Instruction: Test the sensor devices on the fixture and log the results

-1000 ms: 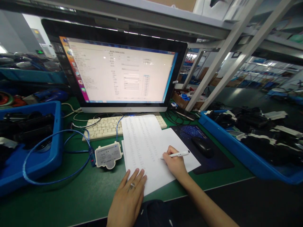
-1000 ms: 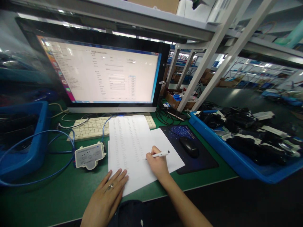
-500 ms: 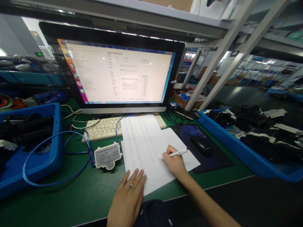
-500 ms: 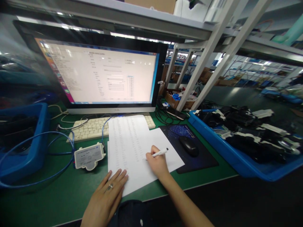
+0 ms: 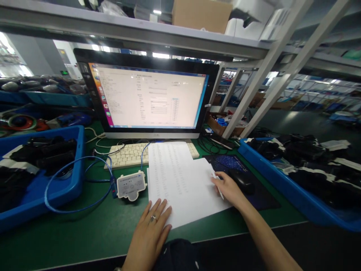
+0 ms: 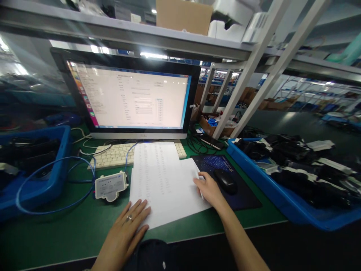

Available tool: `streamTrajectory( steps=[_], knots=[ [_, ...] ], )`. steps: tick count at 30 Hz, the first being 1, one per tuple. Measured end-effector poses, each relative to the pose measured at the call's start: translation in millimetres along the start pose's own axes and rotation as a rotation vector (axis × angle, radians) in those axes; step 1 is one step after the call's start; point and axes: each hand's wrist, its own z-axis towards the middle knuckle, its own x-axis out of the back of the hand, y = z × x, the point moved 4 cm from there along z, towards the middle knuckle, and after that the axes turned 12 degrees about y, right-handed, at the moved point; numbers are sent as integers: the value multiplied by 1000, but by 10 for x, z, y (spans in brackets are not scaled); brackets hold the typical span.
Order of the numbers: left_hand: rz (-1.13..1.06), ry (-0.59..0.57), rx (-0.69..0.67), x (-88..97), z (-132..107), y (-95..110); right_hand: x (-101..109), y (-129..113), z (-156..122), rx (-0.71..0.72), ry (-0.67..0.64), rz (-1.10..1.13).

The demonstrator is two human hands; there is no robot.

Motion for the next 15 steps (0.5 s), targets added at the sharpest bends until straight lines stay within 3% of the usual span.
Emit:
streamTrajectory(
  steps=[4, 6, 10, 15],
  knots=[
    [24, 70, 51, 185, 40, -62, 266, -16, -92, 201, 134, -362],
    [82, 106, 141, 312, 84, -181, 313, 6, -214, 257, 156, -426],
    [261, 162, 384, 488, 141, -567, 299, 86, -509, 369, 294, -306],
    [291, 40, 565, 414, 169, -930, 203, 310, -763, 433, 438, -172]
  ],
)
